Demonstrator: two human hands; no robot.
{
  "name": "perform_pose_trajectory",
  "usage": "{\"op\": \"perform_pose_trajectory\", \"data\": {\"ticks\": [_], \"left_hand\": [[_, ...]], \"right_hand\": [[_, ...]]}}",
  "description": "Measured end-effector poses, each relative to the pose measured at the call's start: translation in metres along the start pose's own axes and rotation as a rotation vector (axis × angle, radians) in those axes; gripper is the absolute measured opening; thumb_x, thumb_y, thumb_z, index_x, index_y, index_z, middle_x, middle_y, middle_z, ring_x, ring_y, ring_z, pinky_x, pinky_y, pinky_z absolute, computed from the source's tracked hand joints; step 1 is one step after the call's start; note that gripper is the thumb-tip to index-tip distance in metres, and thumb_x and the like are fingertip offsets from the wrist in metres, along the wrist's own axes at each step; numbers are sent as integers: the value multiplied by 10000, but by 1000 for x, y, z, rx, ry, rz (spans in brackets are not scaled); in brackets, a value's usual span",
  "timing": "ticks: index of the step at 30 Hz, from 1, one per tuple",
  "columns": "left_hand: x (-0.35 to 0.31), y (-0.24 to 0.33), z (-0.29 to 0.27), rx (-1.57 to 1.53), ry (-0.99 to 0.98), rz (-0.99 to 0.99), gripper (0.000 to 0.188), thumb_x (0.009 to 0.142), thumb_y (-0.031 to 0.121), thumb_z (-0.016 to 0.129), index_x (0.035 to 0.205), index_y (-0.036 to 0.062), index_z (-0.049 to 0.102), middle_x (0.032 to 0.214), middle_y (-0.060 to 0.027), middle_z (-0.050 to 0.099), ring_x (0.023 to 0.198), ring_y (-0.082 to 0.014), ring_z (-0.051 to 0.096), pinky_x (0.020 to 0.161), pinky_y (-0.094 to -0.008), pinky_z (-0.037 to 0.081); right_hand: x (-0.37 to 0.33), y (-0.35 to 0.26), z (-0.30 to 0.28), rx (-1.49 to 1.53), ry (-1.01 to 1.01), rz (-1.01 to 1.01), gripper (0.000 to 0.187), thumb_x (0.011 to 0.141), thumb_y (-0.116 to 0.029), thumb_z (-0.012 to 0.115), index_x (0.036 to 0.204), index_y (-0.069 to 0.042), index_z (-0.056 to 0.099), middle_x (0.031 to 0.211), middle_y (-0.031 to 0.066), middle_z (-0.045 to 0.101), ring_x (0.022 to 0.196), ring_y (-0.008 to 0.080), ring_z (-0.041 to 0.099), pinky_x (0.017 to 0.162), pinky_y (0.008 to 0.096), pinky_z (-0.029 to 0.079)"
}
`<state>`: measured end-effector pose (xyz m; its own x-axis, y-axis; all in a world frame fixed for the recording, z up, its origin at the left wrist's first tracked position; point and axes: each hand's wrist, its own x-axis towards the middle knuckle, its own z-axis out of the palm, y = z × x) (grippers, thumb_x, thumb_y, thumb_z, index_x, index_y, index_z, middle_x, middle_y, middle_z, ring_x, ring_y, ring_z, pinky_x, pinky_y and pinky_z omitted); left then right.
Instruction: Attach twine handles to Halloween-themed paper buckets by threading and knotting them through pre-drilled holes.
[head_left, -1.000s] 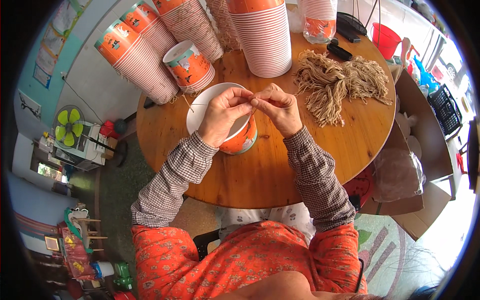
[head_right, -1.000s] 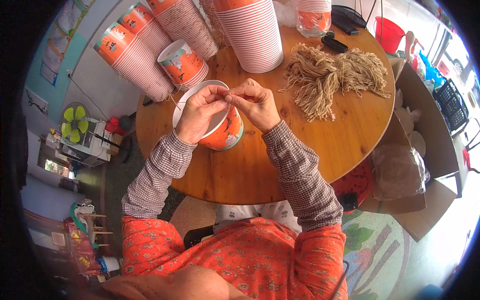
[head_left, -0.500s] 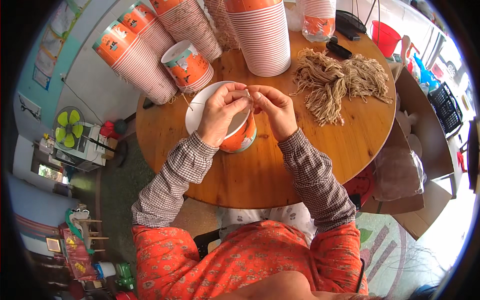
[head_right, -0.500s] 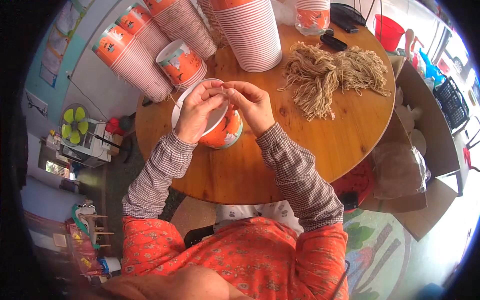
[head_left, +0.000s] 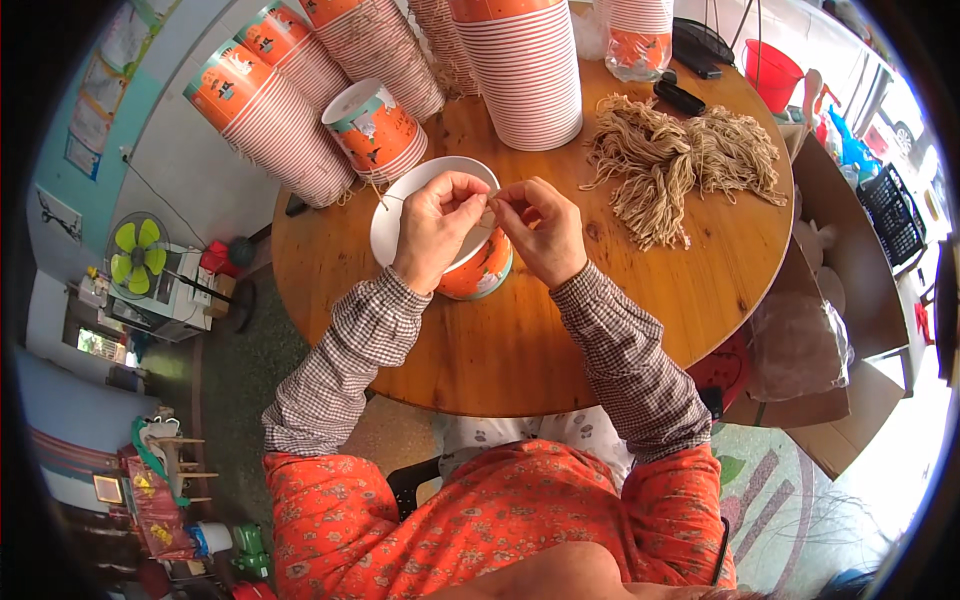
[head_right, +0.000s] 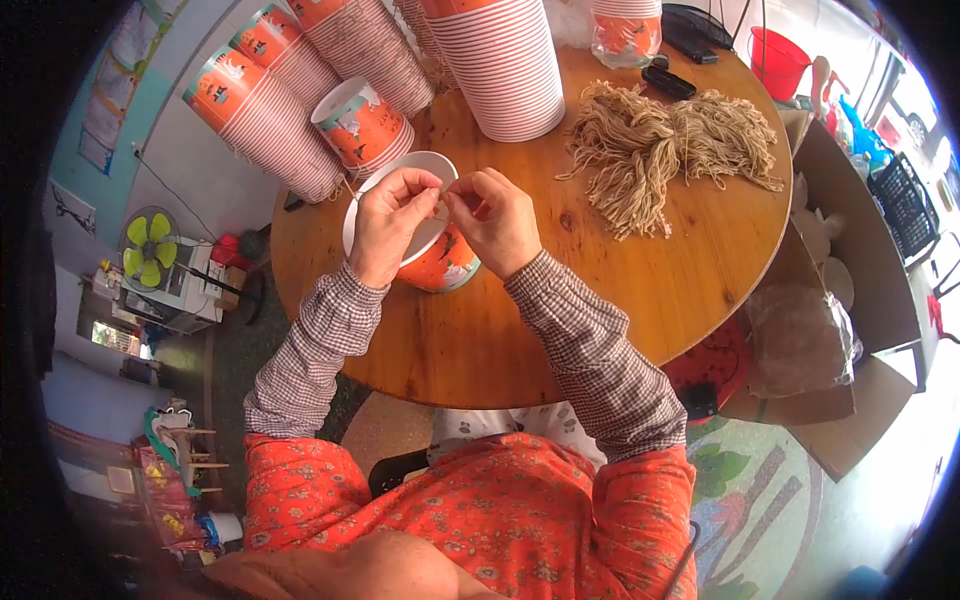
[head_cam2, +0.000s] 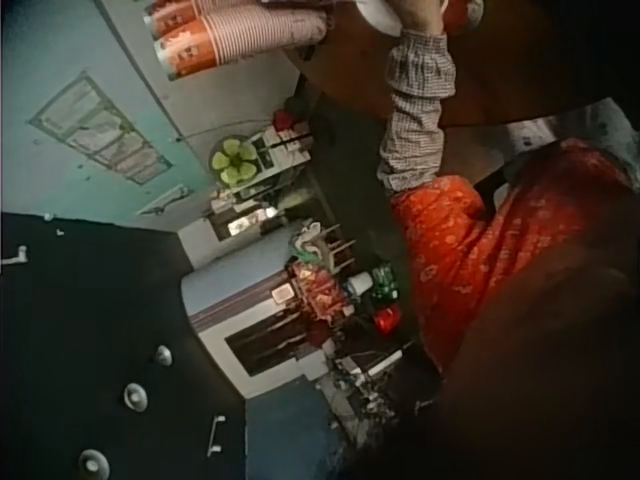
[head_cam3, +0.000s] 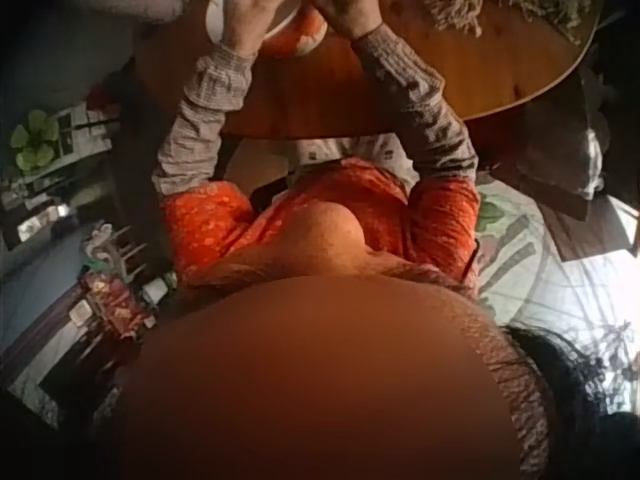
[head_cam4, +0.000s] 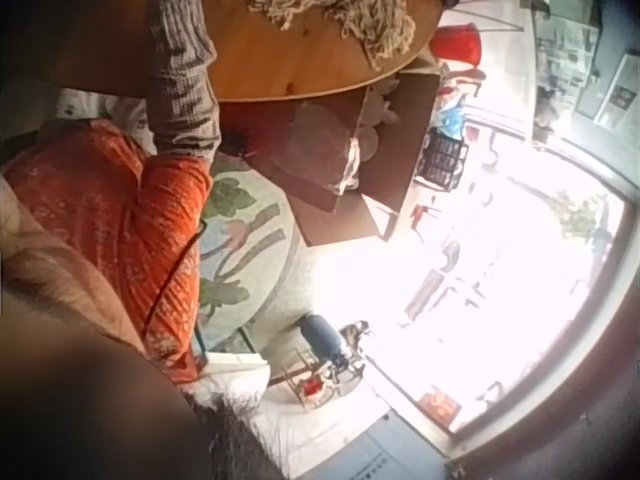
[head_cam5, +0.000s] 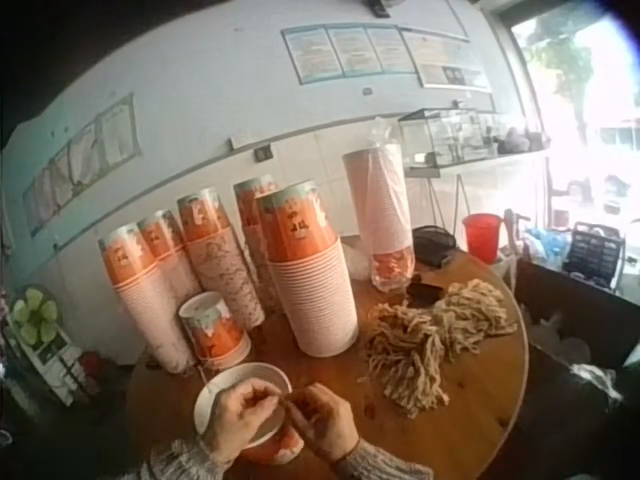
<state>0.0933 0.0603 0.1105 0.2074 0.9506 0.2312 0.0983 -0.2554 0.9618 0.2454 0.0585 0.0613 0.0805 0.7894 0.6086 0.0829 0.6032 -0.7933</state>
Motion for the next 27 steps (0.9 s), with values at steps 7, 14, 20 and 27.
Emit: {"op": "perform_pose_trajectory", "data": {"ticks": [7,14,20,27], "left_hand": [[-5,-2,-1,414,20,238,75,870,25,608,915,-24,644,839,-41,642,714,-85,618,646,-236,510],[-2,1,-9,445,-32,201,92,858,47,621,911,-25,639,829,-43,631,740,-105,618,663,-240,501],[3,2,-22,-172,-156,-268,125,871,75,601,939,-27,628,837,2,588,751,-75,535,729,-211,451],[5,1,-21,-419,-223,-363,121,893,80,579,959,-19,602,791,-5,549,718,-82,482,713,-223,444]], "right_hand": [[1,-3,-2,-39,-10,-45,104,801,-68,683,880,-10,649,793,82,615,632,173,605,578,270,495],[1,2,-1,-71,-30,-84,87,838,-78,652,893,-13,636,787,96,589,665,211,602,595,305,492],[0,-2,1,-28,-52,-84,81,867,-79,626,914,-13,620,810,97,577,689,223,597,617,304,491],[-3,-2,4,34,-19,-48,74,871,-63,626,922,-10,619,826,82,585,705,186,603,627,283,499]]}}
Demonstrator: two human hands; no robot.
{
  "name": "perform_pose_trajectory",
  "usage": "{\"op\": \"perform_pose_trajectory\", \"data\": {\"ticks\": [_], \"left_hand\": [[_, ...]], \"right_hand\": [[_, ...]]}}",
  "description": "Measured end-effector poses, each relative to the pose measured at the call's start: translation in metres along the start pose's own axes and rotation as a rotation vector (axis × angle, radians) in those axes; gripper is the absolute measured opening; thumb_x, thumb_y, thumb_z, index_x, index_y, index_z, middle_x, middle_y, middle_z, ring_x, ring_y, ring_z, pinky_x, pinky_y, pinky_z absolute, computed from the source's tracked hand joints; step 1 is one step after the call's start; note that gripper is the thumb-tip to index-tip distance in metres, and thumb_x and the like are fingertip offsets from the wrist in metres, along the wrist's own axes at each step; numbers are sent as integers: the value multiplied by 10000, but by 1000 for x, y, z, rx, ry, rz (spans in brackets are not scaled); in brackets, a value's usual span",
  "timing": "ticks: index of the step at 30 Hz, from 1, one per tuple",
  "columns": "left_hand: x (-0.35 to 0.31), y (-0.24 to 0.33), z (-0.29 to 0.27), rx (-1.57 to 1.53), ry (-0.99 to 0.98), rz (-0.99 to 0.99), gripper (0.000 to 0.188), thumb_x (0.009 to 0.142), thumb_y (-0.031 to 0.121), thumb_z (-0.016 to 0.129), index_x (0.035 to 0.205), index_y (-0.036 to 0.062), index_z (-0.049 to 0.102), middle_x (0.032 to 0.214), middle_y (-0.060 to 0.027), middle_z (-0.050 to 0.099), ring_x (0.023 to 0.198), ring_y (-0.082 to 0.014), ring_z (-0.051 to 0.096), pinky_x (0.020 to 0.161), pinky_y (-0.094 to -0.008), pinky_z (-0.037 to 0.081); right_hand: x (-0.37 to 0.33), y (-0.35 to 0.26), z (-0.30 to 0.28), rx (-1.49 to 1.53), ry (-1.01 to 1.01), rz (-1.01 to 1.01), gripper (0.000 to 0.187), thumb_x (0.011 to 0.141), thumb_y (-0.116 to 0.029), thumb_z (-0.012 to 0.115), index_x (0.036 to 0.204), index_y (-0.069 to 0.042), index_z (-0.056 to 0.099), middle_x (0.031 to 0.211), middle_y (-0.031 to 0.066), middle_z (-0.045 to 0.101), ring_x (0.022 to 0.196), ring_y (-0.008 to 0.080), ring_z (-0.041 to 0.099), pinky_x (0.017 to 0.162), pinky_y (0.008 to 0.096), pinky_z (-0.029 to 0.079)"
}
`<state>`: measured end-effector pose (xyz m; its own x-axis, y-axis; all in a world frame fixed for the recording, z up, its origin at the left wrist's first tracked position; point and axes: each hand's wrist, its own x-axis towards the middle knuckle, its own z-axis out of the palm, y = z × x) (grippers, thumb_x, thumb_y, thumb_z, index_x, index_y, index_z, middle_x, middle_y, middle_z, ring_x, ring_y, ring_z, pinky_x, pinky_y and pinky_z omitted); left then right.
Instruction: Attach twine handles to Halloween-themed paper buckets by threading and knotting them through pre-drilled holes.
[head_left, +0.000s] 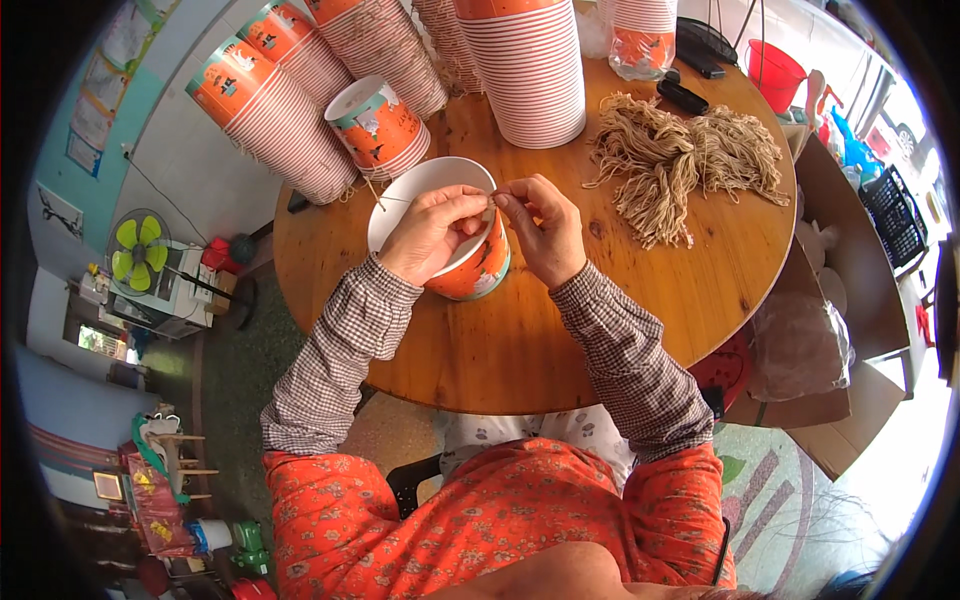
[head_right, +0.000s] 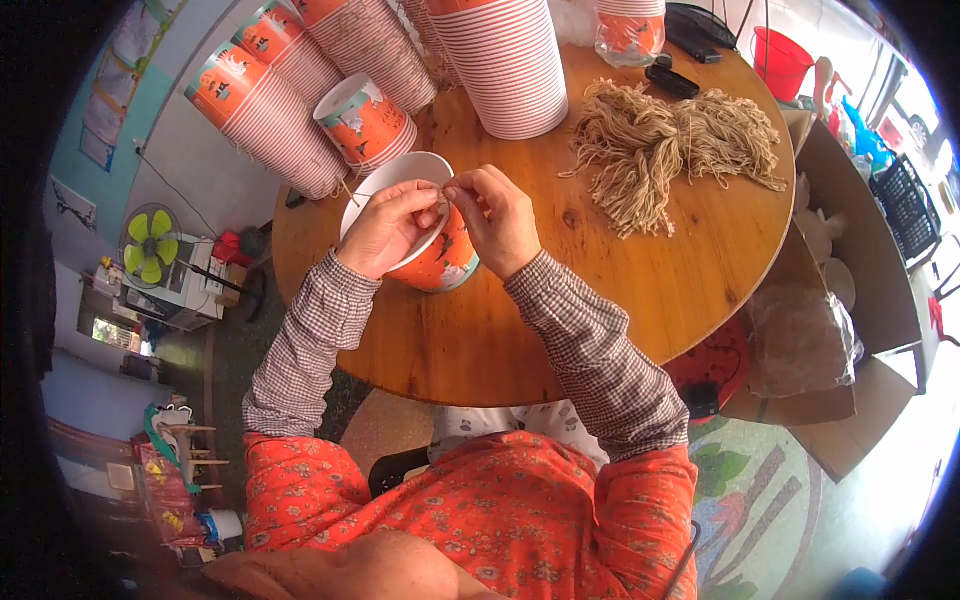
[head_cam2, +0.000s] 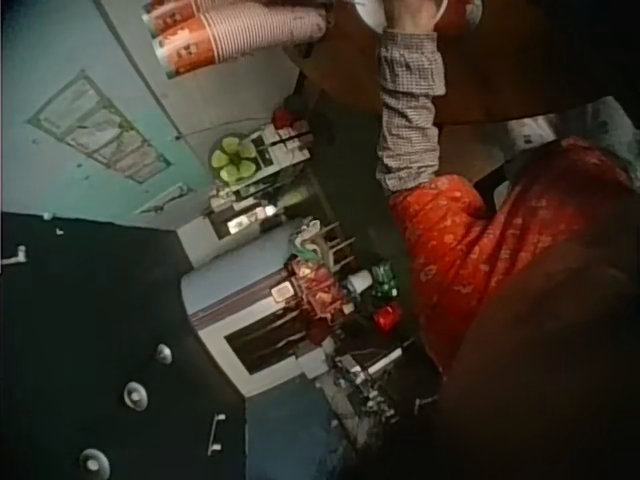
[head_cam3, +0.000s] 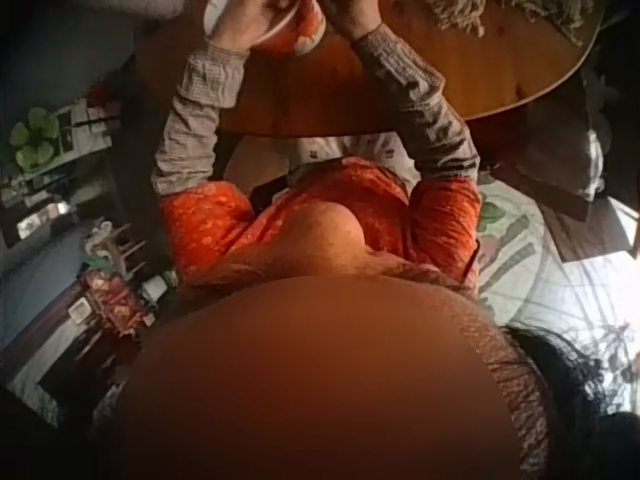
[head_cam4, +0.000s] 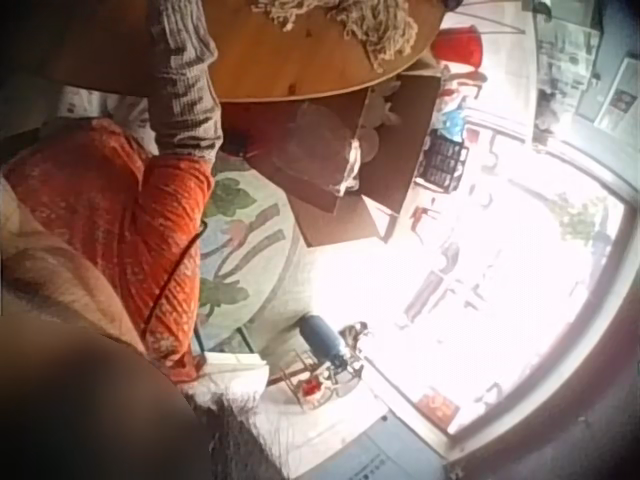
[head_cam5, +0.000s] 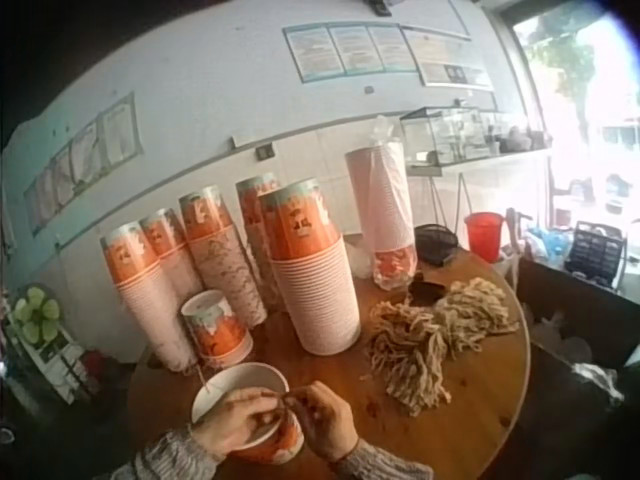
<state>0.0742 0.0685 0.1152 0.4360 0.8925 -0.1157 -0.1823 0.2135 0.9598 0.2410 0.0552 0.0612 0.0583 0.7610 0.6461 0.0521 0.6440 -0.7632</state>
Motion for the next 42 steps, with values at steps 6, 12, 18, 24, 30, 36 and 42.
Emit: {"op": "perform_pose_trajectory", "data": {"ticks": [6,12,18,24,30,36,42], "left_hand": [[2,0,2,-116,34,28,121,913,107,578,933,-11,601,764,2,527,709,-86,475,712,-227,444],[2,-3,-1,-77,29,53,120,917,100,574,936,-13,609,758,15,525,712,-81,474,724,-230,449],[-2,-3,0,38,56,108,148,929,107,553,955,-24,617,807,-5,561,733,-87,476,780,-250,444],[-8,-2,9,443,205,240,157,923,123,589,959,-19,644,867,-6,641,788,-53,575,740,-198,474],[-10,-4,14,539,167,304,157,907,102,615,991,-28,645,920,-33,665,852,-75,612,774,-208,488],[-10,-4,12,503,199,247,157,901,98,623,992,-28,647,909,-37,669,847,-82,617,779,-213,489],[-11,-3,10,501,195,243,147,899,103,626,972,-23,650,897,-29,665,836,-74,607,762,-216,486]], "right_hand": [[2,-1,1,90,52,10,95,842,-23,650,934,-18,624,847,66,596,721,162,612,612,265,501],[3,2,-3,5,-7,-22,127,831,-13,675,949,-15,628,904,54,634,781,125,626,634,236,505],[2,1,-3,-68,16,-133,137,804,-21,679,936,-38,648,848,64,614,682,172,625,582,267,512],[2,-3,-4,-117,5,-139,128,792,-50,693,914,-52,655,829,51,614,673,187,625,580,284,521],[4,7,-12,-318,-4,-301,139,773,4,693,900,-19,640,841,67,630,657,169,621,575,257,514],[8,9,-15,-399,-18,-381,150,757,-3,691,880,-38,612,811,58,613,658,193,621,564,288,515],[10,5,-18,-454,21,-396,178,732,1,693,873,-45,595,803,58,605,685,221,623,572,310,515]]}}
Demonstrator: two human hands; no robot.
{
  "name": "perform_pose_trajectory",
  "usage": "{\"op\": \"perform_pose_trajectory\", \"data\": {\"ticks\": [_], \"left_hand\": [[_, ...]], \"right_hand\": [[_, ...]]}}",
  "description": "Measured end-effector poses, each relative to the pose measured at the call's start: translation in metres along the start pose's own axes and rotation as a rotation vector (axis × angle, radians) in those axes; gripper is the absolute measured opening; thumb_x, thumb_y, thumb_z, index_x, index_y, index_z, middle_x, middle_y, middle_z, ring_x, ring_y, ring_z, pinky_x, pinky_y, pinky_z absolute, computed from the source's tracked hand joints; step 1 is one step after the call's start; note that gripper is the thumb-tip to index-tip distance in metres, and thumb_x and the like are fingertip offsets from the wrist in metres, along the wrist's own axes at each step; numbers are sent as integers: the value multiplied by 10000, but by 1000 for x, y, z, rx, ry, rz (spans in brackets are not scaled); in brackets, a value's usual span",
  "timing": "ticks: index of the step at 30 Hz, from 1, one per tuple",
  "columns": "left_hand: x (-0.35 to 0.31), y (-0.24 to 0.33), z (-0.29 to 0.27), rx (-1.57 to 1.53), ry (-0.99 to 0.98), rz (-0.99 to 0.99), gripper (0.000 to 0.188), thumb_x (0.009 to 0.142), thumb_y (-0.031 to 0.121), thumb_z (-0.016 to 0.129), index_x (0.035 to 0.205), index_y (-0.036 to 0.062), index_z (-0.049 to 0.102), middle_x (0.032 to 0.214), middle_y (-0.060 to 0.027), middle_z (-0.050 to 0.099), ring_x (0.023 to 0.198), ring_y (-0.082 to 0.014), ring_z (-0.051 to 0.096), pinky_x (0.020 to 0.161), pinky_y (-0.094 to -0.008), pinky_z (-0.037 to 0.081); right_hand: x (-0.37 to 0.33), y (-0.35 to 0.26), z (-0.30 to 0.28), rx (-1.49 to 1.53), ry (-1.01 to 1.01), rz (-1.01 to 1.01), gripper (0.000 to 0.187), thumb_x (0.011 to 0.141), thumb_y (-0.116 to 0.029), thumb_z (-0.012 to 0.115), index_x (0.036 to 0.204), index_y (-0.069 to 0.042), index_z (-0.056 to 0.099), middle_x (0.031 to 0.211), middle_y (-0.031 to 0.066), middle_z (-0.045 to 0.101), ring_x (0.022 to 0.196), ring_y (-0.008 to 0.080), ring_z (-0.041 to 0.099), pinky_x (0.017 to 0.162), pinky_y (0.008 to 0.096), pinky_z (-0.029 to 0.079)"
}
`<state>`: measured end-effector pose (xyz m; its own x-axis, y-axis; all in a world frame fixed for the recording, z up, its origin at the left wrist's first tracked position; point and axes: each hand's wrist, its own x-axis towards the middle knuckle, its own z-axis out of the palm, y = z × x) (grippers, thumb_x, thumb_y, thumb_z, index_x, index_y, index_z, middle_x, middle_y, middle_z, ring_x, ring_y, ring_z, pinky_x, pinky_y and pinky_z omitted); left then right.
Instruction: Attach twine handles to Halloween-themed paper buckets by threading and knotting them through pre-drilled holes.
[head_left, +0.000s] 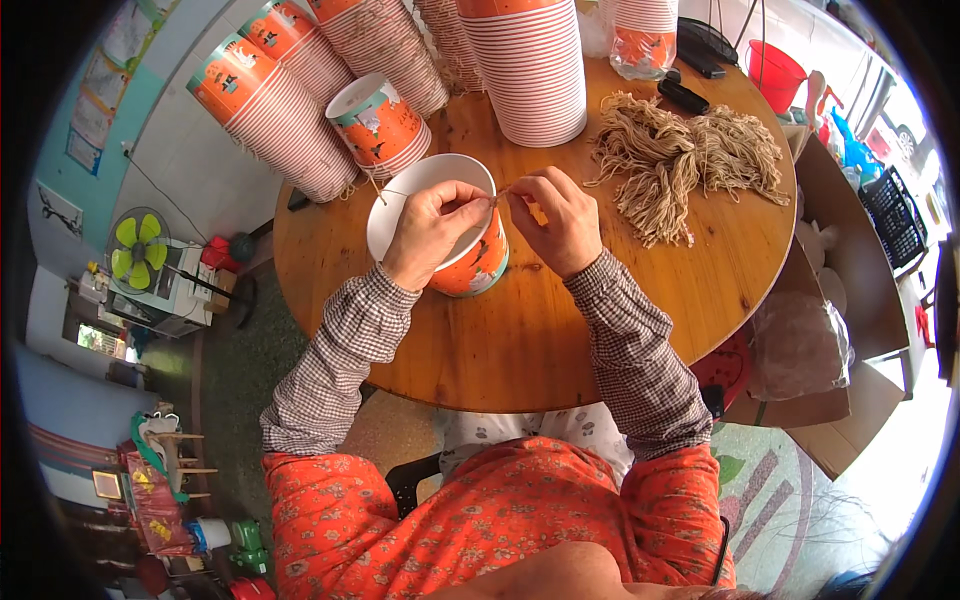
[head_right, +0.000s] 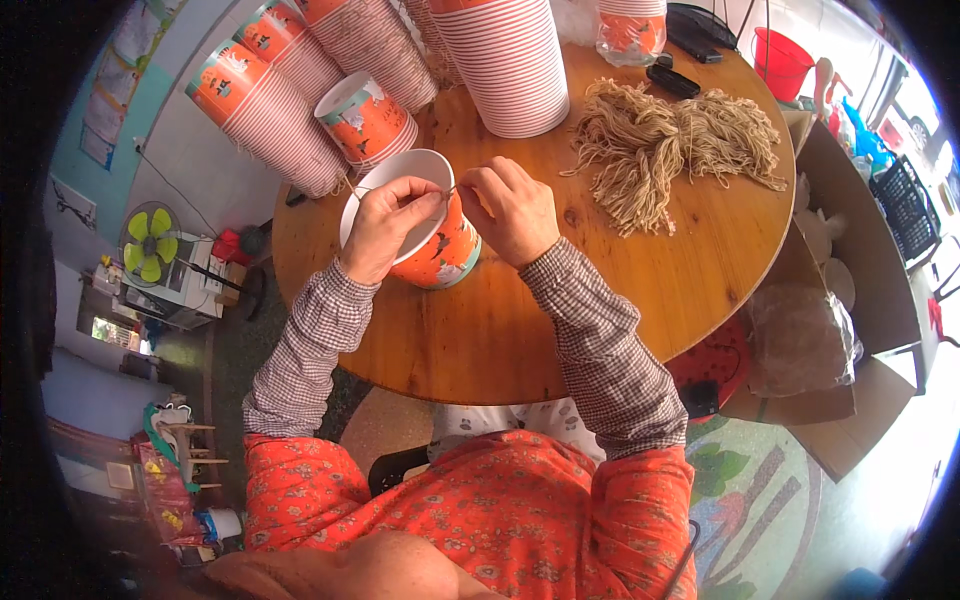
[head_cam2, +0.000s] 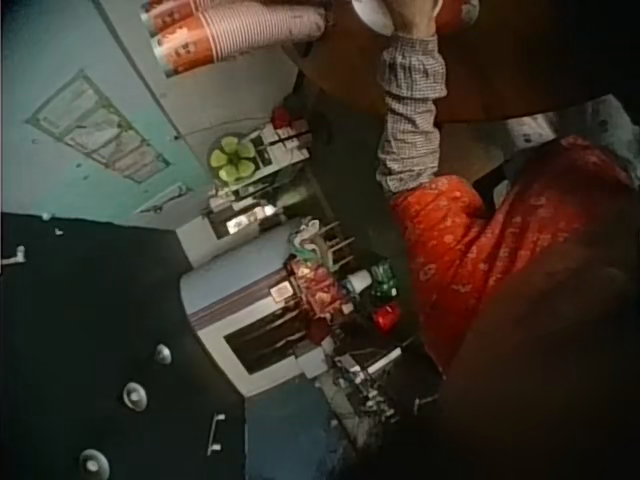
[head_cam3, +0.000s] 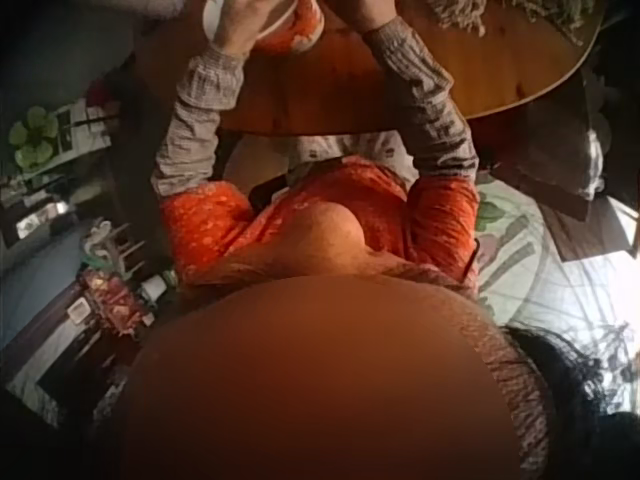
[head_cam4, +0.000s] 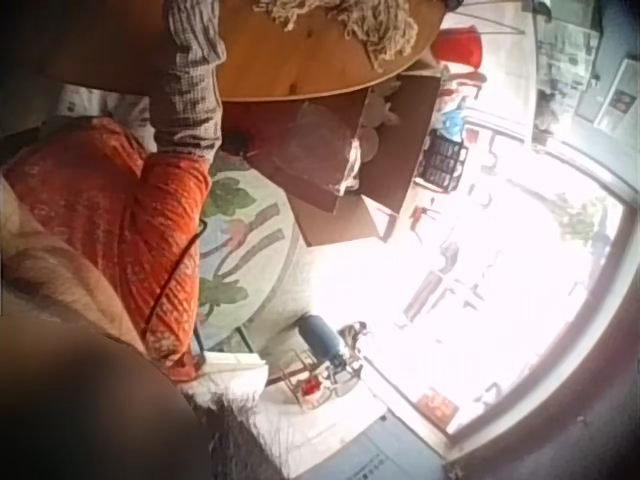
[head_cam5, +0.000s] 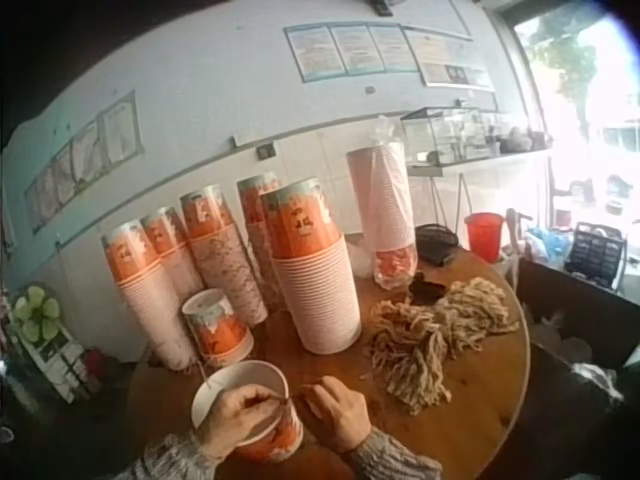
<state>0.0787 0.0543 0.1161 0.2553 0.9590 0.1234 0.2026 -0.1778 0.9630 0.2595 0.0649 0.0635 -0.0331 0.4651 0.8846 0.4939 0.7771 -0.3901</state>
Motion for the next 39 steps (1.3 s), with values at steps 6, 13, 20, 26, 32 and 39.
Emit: {"op": "perform_pose_trajectory", "data": {"ticks": [6,13,20,26,32,39], "left_hand": [[1,-1,0,6,-22,15,155,884,119,658,961,-15,654,862,-3,649,802,-52,586,738,-200,479],[1,-2,1,19,-14,-55,157,881,87,653,991,-25,654,894,-13,656,818,-55,595,750,-197,482],[0,2,4,20,18,-101,147,873,86,665,959,-33,666,864,-26,674,789,-59,609,734,-197,493],[2,-11,4,229,33,113,135,844,105,702,827,-27,676,637,40,589,582,-11,484,527,-192,407],[1,-8,8,331,17,204,137,849,109,696,818,-23,674,608,41,571,561,-7,456,502,-196,380],[-7,0,-3,227,-137,111,147,862,127,688,901,-14,690,774,13,663,696,-32,556,651,-200,468]], "right_hand": [[-1,2,4,-22,19,-46,153,742,-62,679,863,-91,590,751,32,530,681,214,583,525,329,487],[-2,2,3,-2,-25,-42,162,744,-38,681,877,-70,594,792,46,569,694,227,600,552,328,498],[-3,2,5,-17,-22,-61,152,746,-60,677,862,-70,581,766,42,537,700,221,585,540,336,492],[-6,0,9,-122,20,15,131,758,-100,671,839,-83,569,762,42,535,696,222,584,523,339,479],[-9,-5,11,-84,28,177,120,771,-35,665,859,-45,583,747,57,579,654,184,610,547,287,494],[3,18,-11,959,-136,612,171,943,-34,522,1094,9,589,984,42,676,715,63,594,558,194,492]]}}
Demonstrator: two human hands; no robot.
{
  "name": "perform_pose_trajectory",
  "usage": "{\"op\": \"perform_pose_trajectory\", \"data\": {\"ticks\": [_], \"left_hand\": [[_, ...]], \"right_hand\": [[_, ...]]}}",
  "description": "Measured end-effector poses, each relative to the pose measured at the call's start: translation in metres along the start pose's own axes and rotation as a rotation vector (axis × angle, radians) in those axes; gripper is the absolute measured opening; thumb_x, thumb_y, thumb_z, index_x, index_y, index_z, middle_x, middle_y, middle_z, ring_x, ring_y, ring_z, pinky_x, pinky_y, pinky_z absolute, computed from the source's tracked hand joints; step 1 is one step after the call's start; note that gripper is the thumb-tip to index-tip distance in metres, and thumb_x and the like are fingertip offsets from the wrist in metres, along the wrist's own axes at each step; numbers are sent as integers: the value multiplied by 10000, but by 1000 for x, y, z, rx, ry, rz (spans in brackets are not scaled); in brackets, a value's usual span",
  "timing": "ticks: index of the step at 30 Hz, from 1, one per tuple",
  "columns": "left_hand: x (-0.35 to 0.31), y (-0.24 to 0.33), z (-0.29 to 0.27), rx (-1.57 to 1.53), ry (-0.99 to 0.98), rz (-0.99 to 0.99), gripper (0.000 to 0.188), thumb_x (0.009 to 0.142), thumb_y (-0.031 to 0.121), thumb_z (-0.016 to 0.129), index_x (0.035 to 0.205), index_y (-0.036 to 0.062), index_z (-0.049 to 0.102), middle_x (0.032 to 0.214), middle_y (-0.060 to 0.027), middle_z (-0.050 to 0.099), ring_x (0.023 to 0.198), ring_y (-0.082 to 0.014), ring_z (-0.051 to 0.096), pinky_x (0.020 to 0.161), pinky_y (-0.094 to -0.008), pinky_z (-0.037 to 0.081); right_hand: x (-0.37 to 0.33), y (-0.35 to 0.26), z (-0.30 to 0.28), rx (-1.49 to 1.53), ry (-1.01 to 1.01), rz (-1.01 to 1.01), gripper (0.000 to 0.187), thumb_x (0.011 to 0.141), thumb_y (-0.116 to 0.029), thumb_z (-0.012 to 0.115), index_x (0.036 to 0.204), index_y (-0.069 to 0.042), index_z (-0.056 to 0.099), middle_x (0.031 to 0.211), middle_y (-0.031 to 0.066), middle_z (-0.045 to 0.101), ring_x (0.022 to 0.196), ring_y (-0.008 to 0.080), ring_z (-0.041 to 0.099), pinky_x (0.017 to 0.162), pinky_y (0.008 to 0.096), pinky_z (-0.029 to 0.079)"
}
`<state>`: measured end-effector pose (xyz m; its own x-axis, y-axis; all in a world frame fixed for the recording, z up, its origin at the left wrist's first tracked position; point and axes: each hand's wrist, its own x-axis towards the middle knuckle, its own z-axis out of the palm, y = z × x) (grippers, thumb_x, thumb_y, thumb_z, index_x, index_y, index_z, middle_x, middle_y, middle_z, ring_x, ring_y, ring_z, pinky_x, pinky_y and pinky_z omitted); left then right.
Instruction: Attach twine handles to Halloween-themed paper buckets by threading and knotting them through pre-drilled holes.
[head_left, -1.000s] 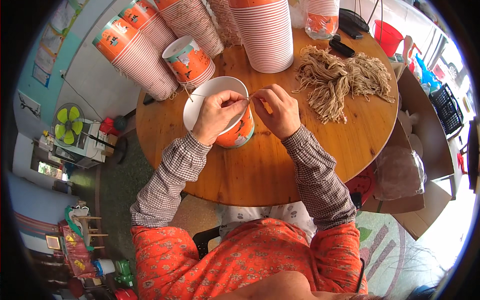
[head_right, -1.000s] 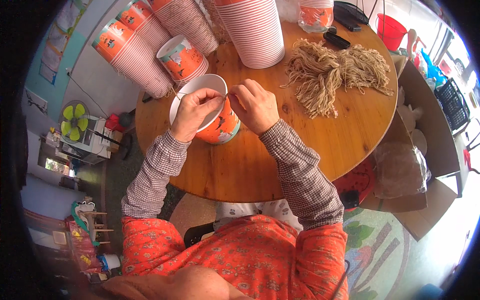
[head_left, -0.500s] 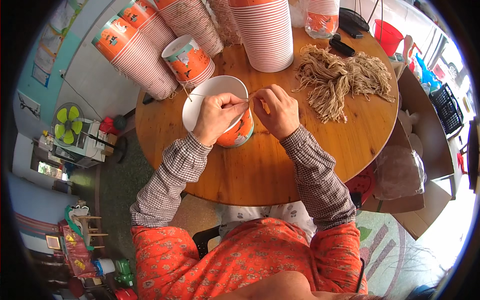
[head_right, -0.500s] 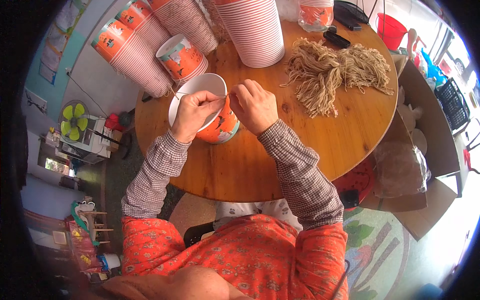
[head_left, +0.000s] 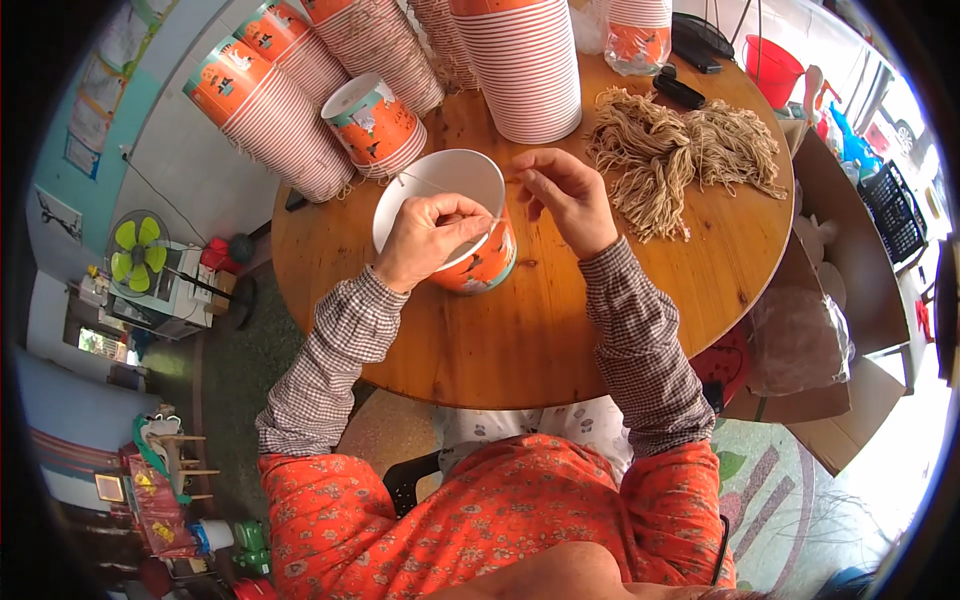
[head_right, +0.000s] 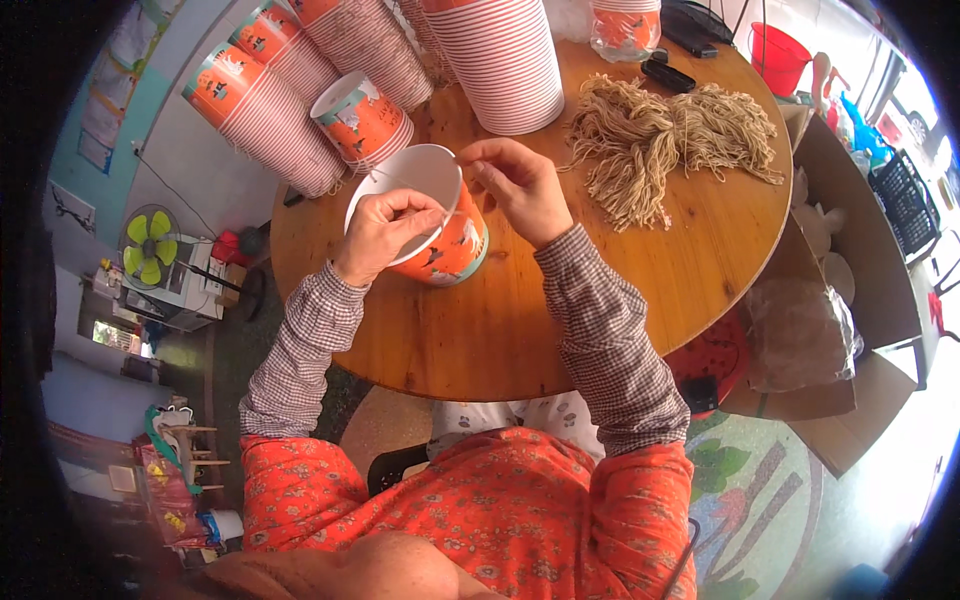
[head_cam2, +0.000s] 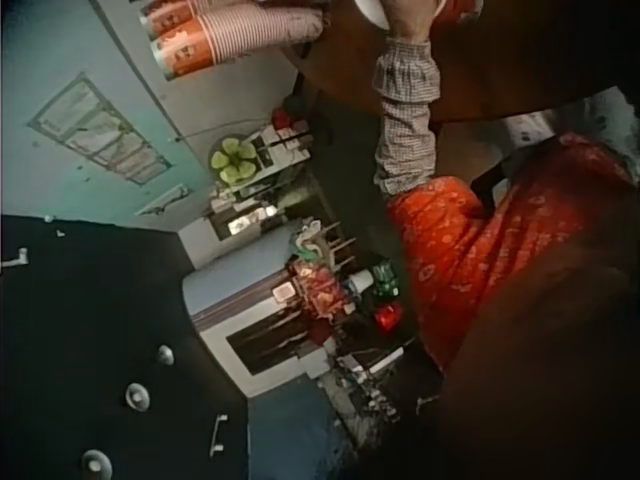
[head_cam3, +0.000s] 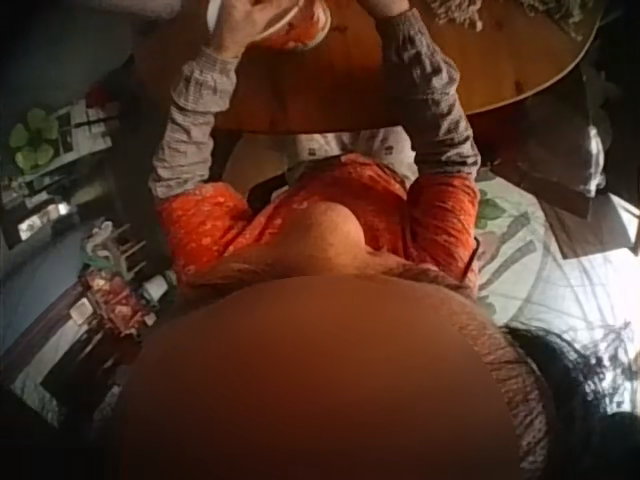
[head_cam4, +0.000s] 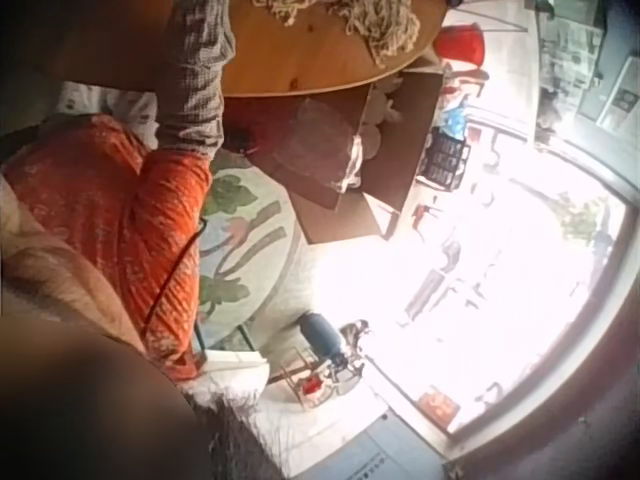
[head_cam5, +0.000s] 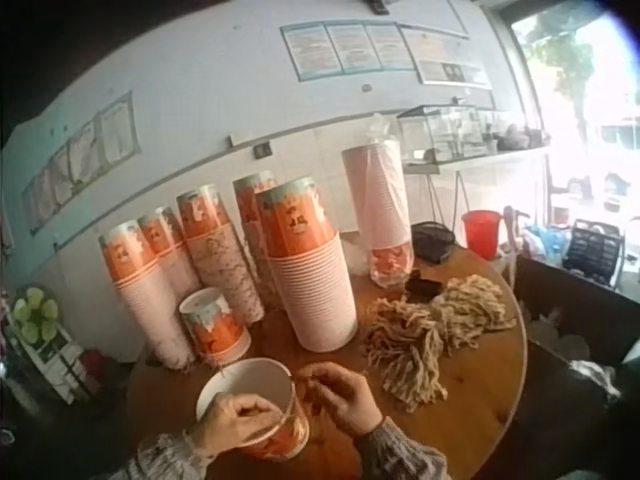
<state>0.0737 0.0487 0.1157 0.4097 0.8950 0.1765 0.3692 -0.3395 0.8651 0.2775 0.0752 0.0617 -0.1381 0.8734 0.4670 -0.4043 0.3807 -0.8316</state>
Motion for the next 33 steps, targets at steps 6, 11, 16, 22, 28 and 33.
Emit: {"op": "perform_pose_trajectory", "data": {"ticks": [6,11,16,22,28,33], "left_hand": [[-9,8,-7,220,32,186,108,846,95,692,895,-1,694,755,-3,632,676,-61,563,622,-210,456],[-15,7,-17,355,113,338,65,823,63,697,857,8,685,728,-22,597,615,-85,530,560,-232,430],[-29,2,-22,390,133,355,62,840,57,679,839,4,647,736,-42,597,647,-118,565,589,-238,452],[-37,2,-13,200,170,308,60,898,61,621,900,2,621,805,-36,638,746,-104,603,689,-232,494],[-31,2,-3,-64,170,166,81,910,73,616,926,-7,618,843,-17,651,758,-74,597,707,-220,500],[-29,6,5,11,181,104,109,890,87,650,945,-5,630,843,-13,652,755,-50,587,686,-203,492]], "right_hand": [[-10,-21,16,-67,-293,178,252,957,-48,484,1196,-1,546,961,49,672,684,47,580,509,185,466],[-12,-15,14,-84,-379,223,201,934,-67,551,1114,11,597,918,40,679,700,56,596,539,201,494],[-17,-19,21,-164,-387,334,180,888,-66,617,1056,-5,636,874,56,690,732,89,630,646,249,529],[-21,-21,32,-434,-404,30,172,875,-69,644,1035,-5,645,781,39,615,640,84,598,564,217,494],[-18,-7,28,-363,-270,-85,159,810,-37,677,965,-17,647,923,101,597,782,198,635,687,303,523],[-19,-10,30,-370,-179,-92,149,800,-13,681,944,-18,645,946,86,581,782,180,627,667,286,519]]}}
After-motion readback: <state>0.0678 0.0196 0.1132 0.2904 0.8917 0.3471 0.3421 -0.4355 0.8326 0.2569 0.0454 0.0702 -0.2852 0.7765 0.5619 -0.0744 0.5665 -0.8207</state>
